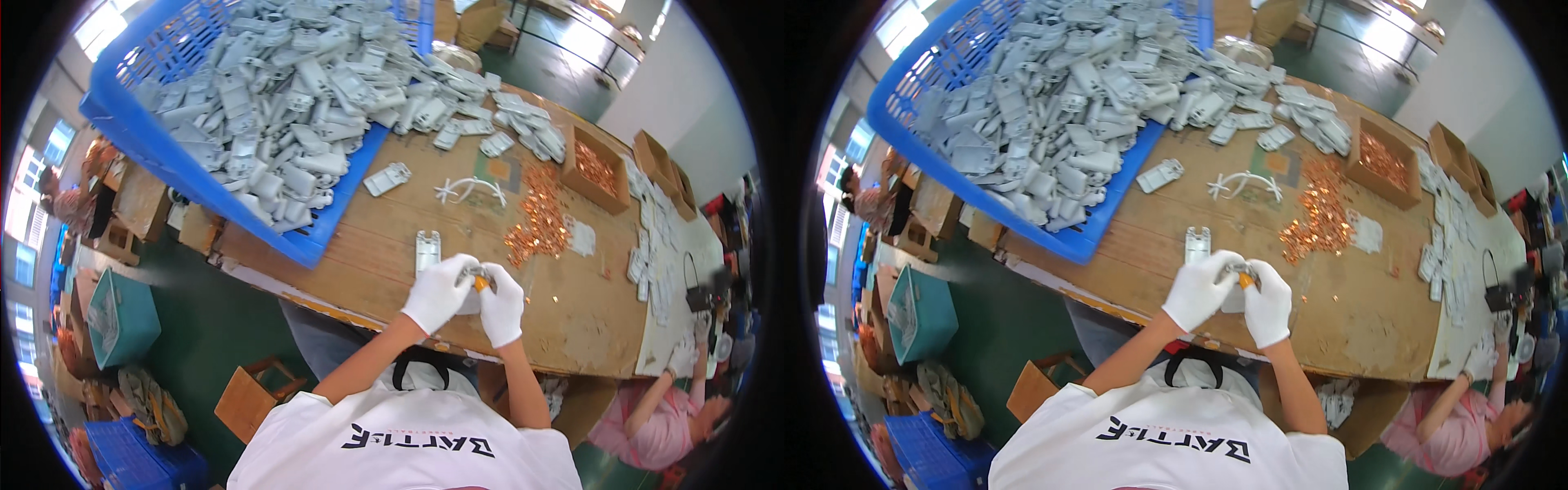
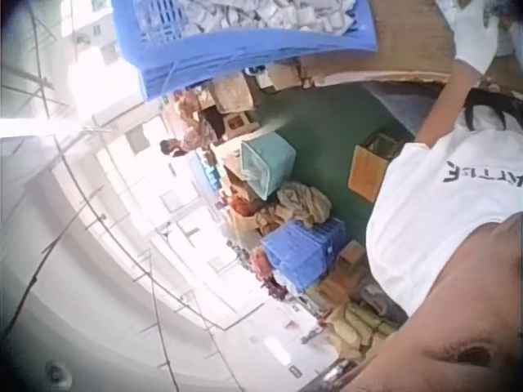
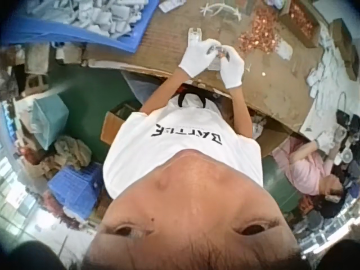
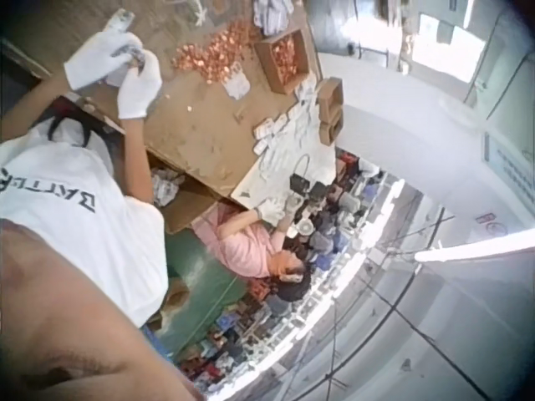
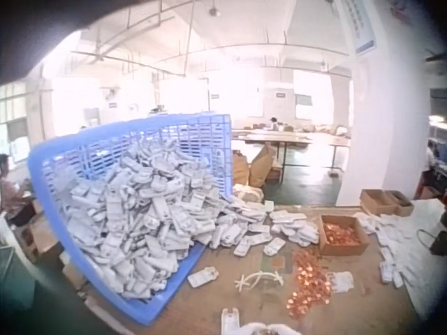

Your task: The person assembles small electronic components by hand, inserting metal components into plastic housings.

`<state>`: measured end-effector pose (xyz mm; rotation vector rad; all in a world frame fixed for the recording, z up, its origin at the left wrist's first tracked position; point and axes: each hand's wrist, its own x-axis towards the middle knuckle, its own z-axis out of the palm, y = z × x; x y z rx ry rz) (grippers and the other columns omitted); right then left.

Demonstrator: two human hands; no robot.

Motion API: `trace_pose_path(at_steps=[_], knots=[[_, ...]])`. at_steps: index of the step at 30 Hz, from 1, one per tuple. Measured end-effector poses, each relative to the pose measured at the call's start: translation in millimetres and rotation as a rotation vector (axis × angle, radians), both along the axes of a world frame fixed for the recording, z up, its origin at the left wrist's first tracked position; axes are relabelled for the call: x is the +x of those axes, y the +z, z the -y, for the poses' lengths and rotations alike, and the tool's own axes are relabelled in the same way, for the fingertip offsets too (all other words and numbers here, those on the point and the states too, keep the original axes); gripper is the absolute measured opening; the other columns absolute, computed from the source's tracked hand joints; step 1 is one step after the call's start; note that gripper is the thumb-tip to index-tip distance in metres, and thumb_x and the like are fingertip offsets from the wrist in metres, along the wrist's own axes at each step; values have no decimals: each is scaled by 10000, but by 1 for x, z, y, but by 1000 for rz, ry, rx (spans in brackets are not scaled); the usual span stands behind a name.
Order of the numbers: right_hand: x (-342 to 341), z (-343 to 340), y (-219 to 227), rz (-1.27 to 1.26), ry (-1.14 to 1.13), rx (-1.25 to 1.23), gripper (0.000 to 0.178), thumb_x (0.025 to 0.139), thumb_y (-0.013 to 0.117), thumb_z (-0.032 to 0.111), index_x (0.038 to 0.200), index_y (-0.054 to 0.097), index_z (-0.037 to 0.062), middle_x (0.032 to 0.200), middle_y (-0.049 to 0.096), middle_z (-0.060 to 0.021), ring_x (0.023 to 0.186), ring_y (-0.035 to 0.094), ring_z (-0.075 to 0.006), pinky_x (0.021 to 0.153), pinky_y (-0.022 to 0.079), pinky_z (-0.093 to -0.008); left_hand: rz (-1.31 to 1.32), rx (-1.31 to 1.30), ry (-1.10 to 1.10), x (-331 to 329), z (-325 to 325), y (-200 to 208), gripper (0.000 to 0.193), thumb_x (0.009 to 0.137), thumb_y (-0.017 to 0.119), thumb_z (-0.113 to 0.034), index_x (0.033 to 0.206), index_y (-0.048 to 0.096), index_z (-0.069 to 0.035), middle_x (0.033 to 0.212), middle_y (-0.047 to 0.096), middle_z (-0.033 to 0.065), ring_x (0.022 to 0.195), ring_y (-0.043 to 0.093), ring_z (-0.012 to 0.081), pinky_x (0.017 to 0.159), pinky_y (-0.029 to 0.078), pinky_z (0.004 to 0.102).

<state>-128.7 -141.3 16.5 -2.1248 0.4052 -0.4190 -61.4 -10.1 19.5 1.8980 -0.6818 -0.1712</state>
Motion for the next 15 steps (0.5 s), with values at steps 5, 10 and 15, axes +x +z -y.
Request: trace_pose_path(at_steps=[5,10,15], knots=[[-3,2,1,6,13,-54,113,830,666,1,927,609,-8,743,635,-115,653,592,-170,634,478,-311,72,100,43,-5,7,-6,157,883,594,-65,1033,640,-69,942,680,163,851,667,347,731,541,391],[3,7,4,4,44,-126,117,816,674,3,894,587,-3,725,623,-142,614,589,-233,601,467,-334,112,-16,-26,3,8,-6,152,885,593,-52,1028,640,-29,922,684,184,843,677,350,735,542,396],[3,7,15,54,51,-93,136,835,633,-16,967,610,13,749,633,-147,657,623,-239,624,480,-338,100,26,-65,16,7,12,152,877,615,-49,1023,652,-30,889,693,171,827,686,331,728,544,380]])
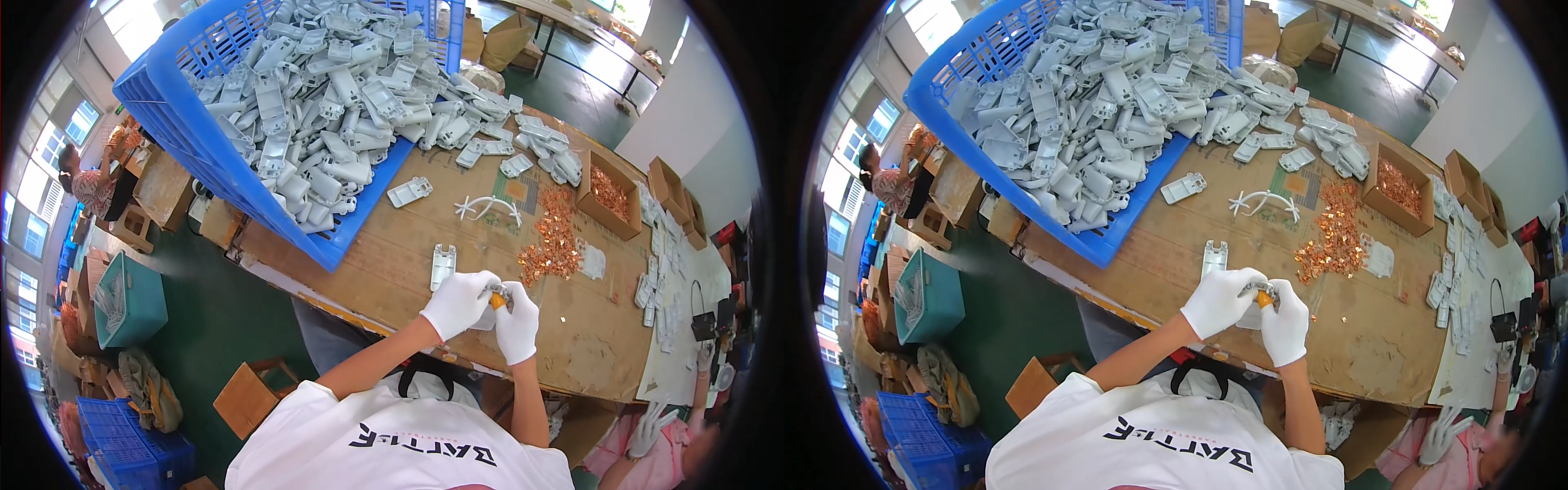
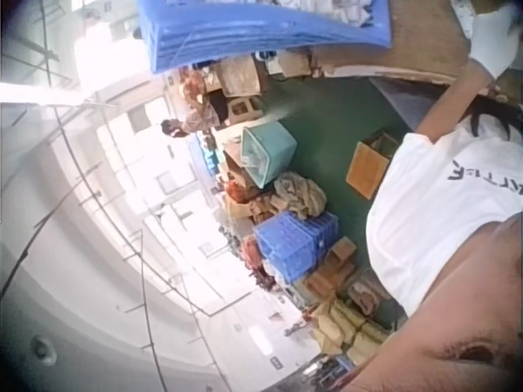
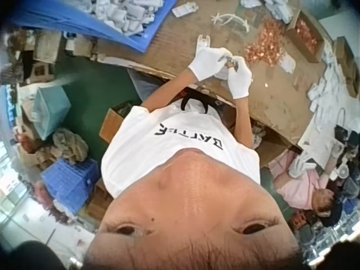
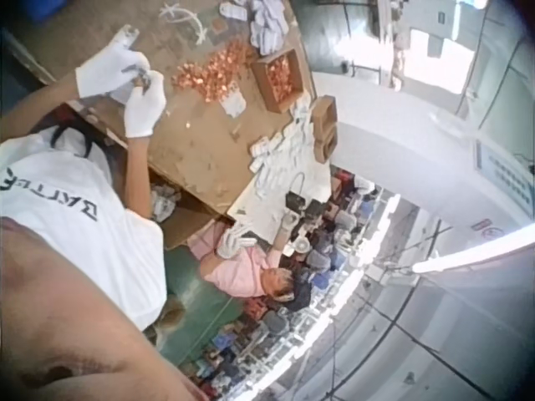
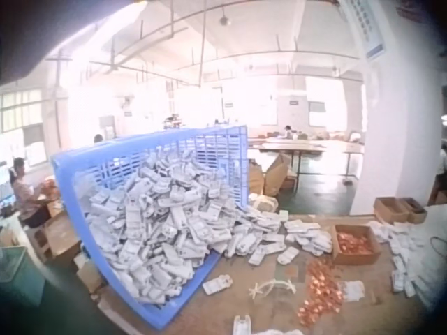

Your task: The person assembles small electronic components by hand, inserting metal components into plastic housings.

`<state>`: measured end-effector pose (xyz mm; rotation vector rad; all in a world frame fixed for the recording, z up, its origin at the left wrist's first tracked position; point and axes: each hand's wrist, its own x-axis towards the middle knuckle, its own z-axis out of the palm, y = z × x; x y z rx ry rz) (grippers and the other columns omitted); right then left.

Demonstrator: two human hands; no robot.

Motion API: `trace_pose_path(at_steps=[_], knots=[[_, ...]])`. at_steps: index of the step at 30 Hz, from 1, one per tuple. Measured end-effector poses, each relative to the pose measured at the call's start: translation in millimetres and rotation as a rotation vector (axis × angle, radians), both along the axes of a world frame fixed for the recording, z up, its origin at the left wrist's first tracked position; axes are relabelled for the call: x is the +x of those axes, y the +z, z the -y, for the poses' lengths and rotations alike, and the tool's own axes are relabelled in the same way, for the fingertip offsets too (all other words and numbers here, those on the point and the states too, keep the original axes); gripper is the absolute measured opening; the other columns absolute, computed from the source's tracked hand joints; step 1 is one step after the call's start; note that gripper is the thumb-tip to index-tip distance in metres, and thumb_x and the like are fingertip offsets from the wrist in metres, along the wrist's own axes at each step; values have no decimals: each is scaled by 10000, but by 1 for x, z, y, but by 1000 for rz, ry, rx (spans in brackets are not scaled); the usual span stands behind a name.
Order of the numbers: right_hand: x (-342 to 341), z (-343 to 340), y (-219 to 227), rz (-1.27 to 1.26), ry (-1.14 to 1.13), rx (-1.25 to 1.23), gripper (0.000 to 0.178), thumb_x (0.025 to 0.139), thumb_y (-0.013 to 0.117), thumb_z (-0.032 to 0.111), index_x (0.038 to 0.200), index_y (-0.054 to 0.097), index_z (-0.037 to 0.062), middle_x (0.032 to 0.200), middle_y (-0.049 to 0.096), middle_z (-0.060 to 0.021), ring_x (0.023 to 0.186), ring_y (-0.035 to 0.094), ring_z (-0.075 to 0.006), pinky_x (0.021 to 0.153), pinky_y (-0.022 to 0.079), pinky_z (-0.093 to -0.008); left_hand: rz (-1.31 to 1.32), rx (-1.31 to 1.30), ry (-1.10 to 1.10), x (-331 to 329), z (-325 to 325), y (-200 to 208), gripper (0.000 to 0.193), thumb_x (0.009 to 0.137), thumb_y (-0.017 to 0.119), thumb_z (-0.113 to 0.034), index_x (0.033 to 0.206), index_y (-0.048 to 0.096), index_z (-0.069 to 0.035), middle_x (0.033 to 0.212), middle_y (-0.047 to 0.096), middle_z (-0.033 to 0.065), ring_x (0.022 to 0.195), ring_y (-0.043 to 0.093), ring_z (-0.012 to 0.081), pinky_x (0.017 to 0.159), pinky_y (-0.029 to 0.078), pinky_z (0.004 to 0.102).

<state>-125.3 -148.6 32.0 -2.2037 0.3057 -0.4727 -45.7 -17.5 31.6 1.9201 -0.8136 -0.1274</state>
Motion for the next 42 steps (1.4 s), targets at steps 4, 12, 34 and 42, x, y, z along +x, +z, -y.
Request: trace_pose_path(at_steps=[4,12,34,42], knots=[[-14,-4,14,66,46,139,328,858,610,-20,1184,615,7,948,658,-159,870,670,-236,775,512,-333,-72,-72,22,7,2,2,161,869,633,-55,1027,657,-35,871,702,153,809,697,295,712,546,355],[-40,-21,-11,46,-97,-325,623,726,748,53,1312,544,-2,1032,604,-152,890,636,-335,760,532,-396,-306,-182,5,-5,20,-20,77,875,629,-60,948,639,-39,863,707,143,848,702,306,735,541,376],[-32,-27,-25,360,-202,-370,887,657,789,45,1439,371,8,1468,362,-255,1211,538,-401,898,524,-417,-174,-20,177,-41,18,27,477,766,650,-4,1235,585,-63,1126,667,162,981,688,274,844,543,346],[-35,-35,-15,219,-124,-405,589,675,789,91,1243,636,121,1449,387,-223,1146,588,-352,863,545,-380,-62,38,191,-48,7,28,576,757,673,-16,1317,555,-84,1228,647,124,1031,669,307,853,547,353]])
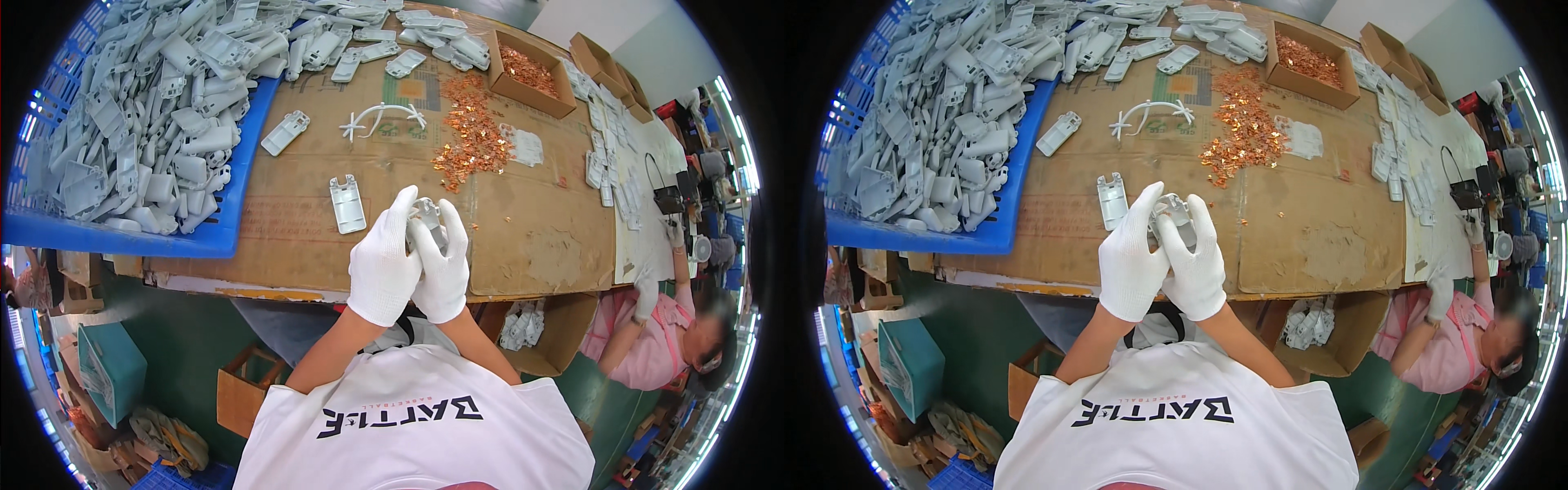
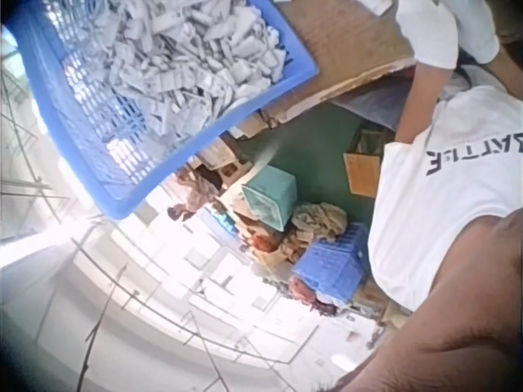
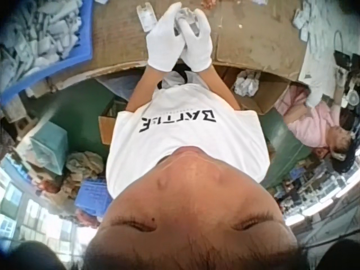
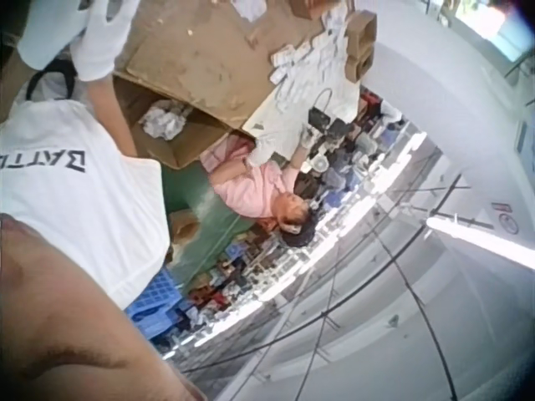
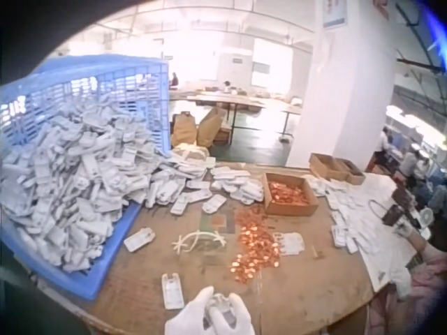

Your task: The person assembles small electronic components by hand, inserting metal components into plastic housings.

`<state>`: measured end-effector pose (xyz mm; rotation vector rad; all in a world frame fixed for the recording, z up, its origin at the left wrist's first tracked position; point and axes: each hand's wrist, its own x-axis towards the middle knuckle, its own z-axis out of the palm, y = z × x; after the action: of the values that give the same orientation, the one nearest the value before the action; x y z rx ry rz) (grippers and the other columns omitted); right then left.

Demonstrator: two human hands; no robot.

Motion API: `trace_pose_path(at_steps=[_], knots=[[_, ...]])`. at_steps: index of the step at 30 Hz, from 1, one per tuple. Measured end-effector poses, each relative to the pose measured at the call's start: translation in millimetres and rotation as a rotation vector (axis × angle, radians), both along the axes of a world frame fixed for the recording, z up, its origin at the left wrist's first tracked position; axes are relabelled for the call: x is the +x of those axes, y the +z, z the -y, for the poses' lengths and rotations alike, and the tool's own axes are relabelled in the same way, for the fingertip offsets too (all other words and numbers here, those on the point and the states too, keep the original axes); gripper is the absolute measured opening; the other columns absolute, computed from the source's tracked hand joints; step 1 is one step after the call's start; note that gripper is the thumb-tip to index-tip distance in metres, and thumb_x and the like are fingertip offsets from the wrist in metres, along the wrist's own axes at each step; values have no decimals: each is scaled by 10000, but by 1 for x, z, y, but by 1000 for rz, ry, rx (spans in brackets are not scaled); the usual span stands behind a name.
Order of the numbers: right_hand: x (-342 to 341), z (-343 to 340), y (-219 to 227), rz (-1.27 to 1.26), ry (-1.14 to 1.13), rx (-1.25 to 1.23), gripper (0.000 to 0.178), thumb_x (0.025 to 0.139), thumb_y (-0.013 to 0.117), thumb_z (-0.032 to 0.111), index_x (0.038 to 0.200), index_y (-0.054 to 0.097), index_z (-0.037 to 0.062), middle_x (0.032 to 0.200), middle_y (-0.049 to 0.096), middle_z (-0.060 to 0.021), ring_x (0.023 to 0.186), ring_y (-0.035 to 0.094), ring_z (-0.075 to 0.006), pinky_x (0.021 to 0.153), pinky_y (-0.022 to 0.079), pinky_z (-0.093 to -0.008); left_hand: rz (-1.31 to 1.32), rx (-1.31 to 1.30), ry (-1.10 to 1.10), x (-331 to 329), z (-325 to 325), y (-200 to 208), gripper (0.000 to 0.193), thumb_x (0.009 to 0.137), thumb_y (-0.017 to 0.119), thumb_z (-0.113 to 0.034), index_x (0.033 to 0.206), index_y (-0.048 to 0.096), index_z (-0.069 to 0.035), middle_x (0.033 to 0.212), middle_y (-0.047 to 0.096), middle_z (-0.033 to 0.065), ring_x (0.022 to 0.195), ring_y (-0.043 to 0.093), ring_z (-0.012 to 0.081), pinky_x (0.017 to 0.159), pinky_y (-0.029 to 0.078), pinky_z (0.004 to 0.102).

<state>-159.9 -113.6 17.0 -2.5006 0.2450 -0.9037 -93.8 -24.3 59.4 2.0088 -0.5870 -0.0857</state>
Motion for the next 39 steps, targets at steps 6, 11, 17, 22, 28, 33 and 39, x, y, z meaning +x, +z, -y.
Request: trace_pose_path(at_steps=[6,11,17,22,28,33,39], knots=[[2,2,2,-14,2,32,557,689,776,93,1229,642,105,1426,414,-210,1071,633,-327,826,562,-366,32,-19,-3,0,0,0,561,757,672,-11,1304,573,-87,1219,652,136,1020,676,302,852,548,351],[-2,3,-5,-22,67,168,521,699,757,44,1205,637,67,1401,442,-222,1039,647,-348,796,563,-384,66,42,39,-5,3,-6,546,743,676,1,1276,600,-88,1133,687,138,960,696,299,813,558,344],[-6,16,-11,15,-25,295,486,708,744,40,1181,650,95,1365,480,-199,1042,641,-353,818,558,-397,24,-8,-143,0,15,-2,607,748,700,-17,1333,544,-55,1182,658,173,997,692,268,806,563,342],[-6,166,-29,29,-373,-6,444,712,648,12,1127,511,97,1225,527,-174,1070,580,-394,888,510,-447,242,65,-111,79,5,-19,553,780,676,-58,1306,511,-20,1365,503,187,1275,490,339,1095,375,393],[-35,367,-26,-384,-866,-340,428,780,722,175,1156,535,96,1225,536,-148,1048,584,-357,893,488,-460,610,359,329,225,-43,-86,489,860,690,-201,1298,538,-46,1410,483,188,1280,470,357,1064,397,422],[-5,292,-17,-115,-461,-379,350,729,672,40,1070,605,78,1111,606,-134,1055,572,-334,904,483,-415,564,391,248,234,-43,-111,361,917,619,-245,1211,607,-35,1231,619,164,1155,572,325,1004,444,410],[11,201,-58,-107,-206,-266,360,714,664,21,1055,660,136,1046,611,-41,950,596,-262,828,499,-397,632,387,257,235,-37,-112,352,913,629,-243,1196,616,-34,1161,649,165,1091,600,333,957,468,425]])
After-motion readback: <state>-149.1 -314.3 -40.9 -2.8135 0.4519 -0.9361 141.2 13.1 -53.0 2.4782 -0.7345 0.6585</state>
